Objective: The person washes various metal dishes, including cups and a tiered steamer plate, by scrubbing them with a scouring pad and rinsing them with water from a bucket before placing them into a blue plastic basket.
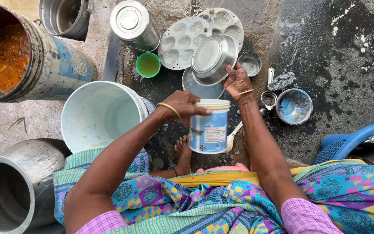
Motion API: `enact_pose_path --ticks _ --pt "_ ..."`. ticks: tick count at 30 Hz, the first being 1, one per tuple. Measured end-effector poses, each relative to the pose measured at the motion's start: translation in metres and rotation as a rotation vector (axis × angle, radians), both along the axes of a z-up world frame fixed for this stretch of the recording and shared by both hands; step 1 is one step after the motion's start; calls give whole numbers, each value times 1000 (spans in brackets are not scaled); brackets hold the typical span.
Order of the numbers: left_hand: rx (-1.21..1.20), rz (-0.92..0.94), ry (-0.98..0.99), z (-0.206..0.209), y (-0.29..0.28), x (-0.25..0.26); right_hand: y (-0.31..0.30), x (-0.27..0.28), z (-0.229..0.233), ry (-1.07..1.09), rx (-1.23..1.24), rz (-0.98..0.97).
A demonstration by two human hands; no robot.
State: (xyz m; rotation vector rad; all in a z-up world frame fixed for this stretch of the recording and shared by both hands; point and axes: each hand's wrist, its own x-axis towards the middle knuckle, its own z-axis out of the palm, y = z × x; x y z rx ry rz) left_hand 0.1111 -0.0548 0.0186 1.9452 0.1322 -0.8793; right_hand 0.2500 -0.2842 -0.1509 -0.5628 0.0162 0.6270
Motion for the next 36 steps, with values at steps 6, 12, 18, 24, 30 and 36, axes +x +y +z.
enact_pose_path --ticks 6,12,18,24,30,36 --pt "-9 -45 -123 43 -25 41 5 -2 -3 -48 -98 54" --pt "504 -215 -375 53 -23 -3 4 -1 -7 -65 -14 55" --pt "403 -169 -343 38 10 -34 20 -16 40 -68 -81 63" --pt "105 -42 -146 40 18 -36 33 -18 23 -513 -594 19" --pt "-339 167 20 28 21 -3 41 -39 27 -1356 -1203 -92" --pt "-518 259 116 27 19 4 37 -51 39 -1343 -1036 -4"
